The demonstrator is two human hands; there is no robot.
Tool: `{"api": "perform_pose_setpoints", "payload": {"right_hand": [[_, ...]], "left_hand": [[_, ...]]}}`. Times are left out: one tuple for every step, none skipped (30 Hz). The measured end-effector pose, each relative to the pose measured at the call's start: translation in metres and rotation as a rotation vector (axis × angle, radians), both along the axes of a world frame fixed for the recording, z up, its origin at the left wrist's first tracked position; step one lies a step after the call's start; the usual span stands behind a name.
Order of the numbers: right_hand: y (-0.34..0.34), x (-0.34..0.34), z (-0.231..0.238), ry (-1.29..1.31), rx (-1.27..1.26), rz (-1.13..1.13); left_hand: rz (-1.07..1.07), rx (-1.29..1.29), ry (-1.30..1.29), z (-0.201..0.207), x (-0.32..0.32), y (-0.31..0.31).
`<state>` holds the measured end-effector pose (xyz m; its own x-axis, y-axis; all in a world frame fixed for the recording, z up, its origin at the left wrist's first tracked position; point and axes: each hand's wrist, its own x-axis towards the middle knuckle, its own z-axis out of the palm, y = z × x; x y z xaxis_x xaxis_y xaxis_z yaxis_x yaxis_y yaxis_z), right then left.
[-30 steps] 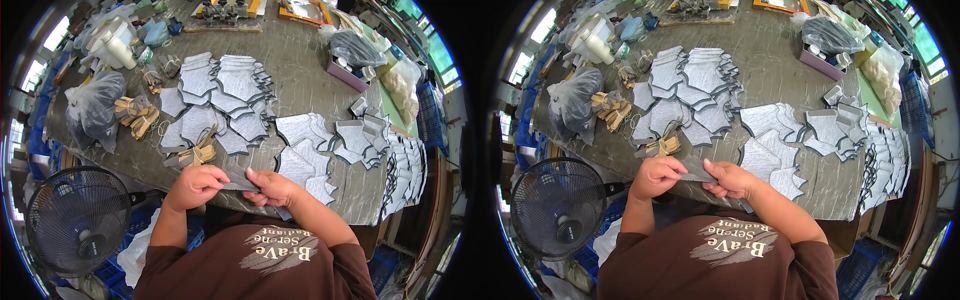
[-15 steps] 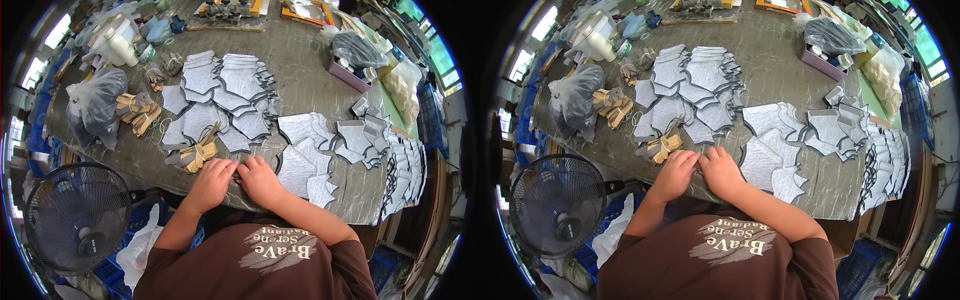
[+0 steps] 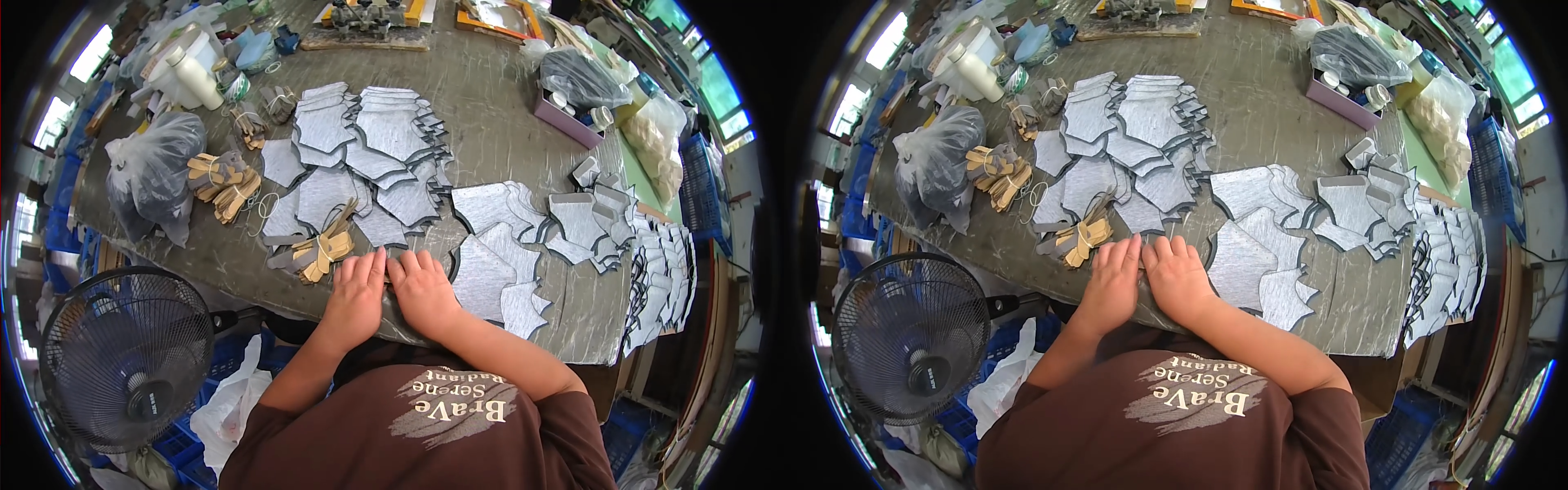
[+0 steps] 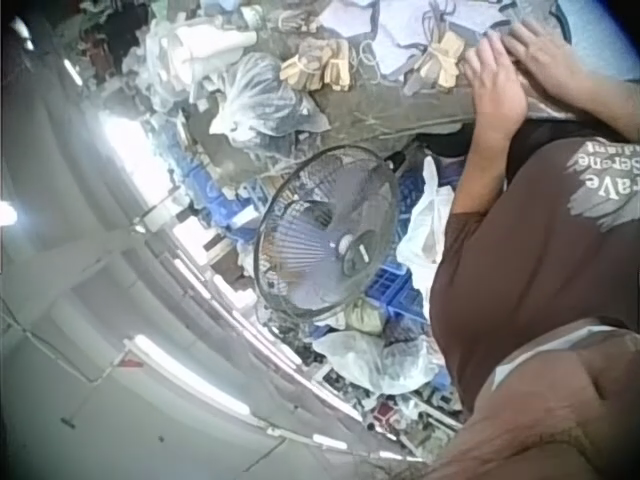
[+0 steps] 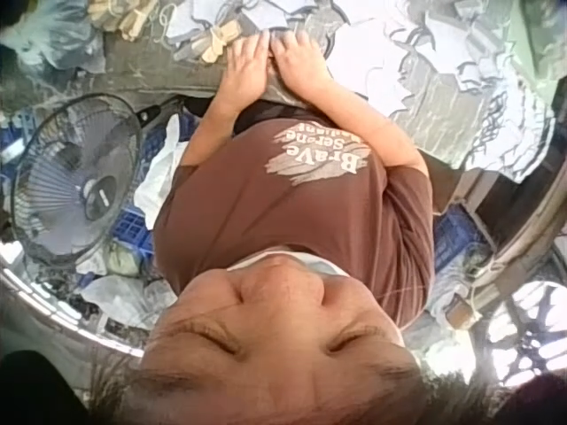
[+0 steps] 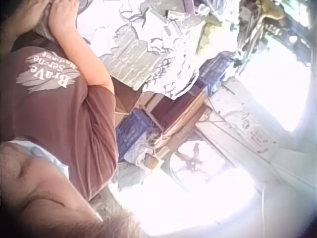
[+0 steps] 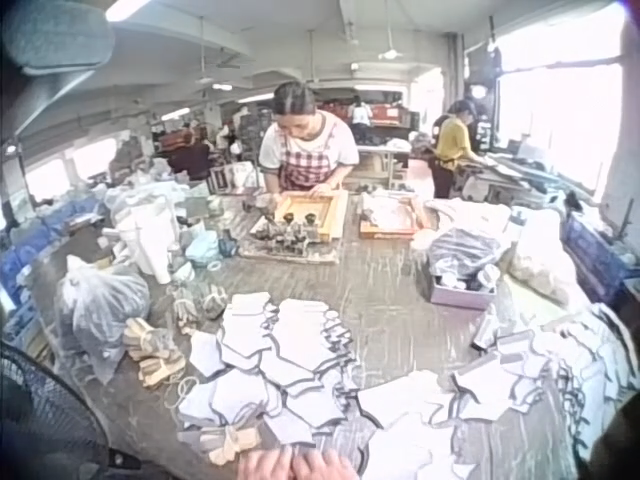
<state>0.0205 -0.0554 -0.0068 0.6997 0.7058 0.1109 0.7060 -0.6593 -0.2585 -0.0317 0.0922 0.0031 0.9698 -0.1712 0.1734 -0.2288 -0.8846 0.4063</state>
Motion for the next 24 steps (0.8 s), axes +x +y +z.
{"api": "perform_pose_setpoints", "payload": {"right_hand": [[0.000,0.001,-0.001,0.019,0.000,0.002],[0.000,0.002,-0.002,0.038,0.000,0.005],[-0.001,0.001,-0.004,0.057,0.014,0.003],[-0.001,0.001,-0.001,0.090,0.002,-0.009],[0.000,0.000,-0.002,0.079,0.012,-0.026],[0.001,-0.003,-0.004,0.070,0.021,-0.045],[0.000,-0.004,-0.006,0.089,0.031,-0.046],[0.000,-0.005,-0.007,0.107,0.042,-0.048],[0.000,-0.006,-0.006,0.124,0.086,-0.061],[0.000,-0.007,-0.004,0.150,0.074,-0.060],[0.001,-0.006,-0.003,0.155,0.068,-0.063],[0.001,-0.007,-0.002,0.160,0.063,-0.065],[-0.001,-0.006,-0.003,0.160,0.063,-0.066],[-0.003,-0.005,-0.006,0.175,0.112,-0.058],[-0.004,-0.004,-0.009,0.189,0.160,-0.054],[-0.005,-0.004,-0.014,0.156,0.277,-0.070],[-0.005,-0.003,-0.017,0.148,0.305,-0.079],[-0.005,-0.002,-0.019,0.141,0.335,-0.085],[-0.006,-0.001,-0.018,0.142,0.336,-0.087],[-0.008,-0.001,-0.017,0.170,0.340,-0.076],[-0.008,0.000,-0.015,0.199,0.344,-0.062],[-0.008,0.000,-0.008,0.197,0.335,-0.055],[-0.009,0.001,-0.008,0.189,0.350,-0.028],[-0.010,0.002,-0.008,0.180,0.362,0.000]], "left_hand": [[-0.006,-0.026,0.010,-0.002,0.001,0.001],[-0.011,-0.051,0.020,-0.005,0.002,0.002],[0.009,-0.068,0.014,-0.007,0.002,0.001],[0.015,-0.089,0.053,-0.005,0.002,-0.001],[-0.004,-0.078,0.013,-0.007,0.002,-0.002],[-0.026,-0.069,-0.024,-0.009,0.001,-0.004],[-0.029,-0.070,-0.023,-0.010,0.000,-0.005],[-0.015,-0.127,-0.010,-0.011,-0.001,-0.005],[0.001,-0.184,0.002,-0.012,0.000,-0.005],[0.007,-0.176,-0.016,-0.010,0.000,-0.006],[0.009,-0.171,-0.023,-0.008,0.000,-0.006],[0.011,-0.166,-0.030,-0.007,0.001,-0.005],[0.010,-0.165,-0.030,-0.007,0.002,-0.005],[0.017,-0.201,-0.011,-0.008,0.002,-0.003],[0.020,-0.237,0.009,-0.009,0.004,-0.002],[0.003,-0.273,-0.036,-0.005,0.006,0.001],[-0.032,-0.306,-0.033,-0.004,0.008,0.007],[-0.063,-0.338,-0.030,-0.003,0.008,0.014],[-0.011,-0.422,-0.019,-0.005,0.007,0.020],[0.042,-0.505,-0.009,-0.006,0.006,0.024],[0.116,-0.536,-0.040,-0.002,0.005,0.026],[0.193,-0.531,-0.050,0.000,0.004,0.028],[0.214,-0.515,-0.015,0.003,0.004,0.027],[0.234,-0.501,0.018,0.006,0.005,0.025]]}}
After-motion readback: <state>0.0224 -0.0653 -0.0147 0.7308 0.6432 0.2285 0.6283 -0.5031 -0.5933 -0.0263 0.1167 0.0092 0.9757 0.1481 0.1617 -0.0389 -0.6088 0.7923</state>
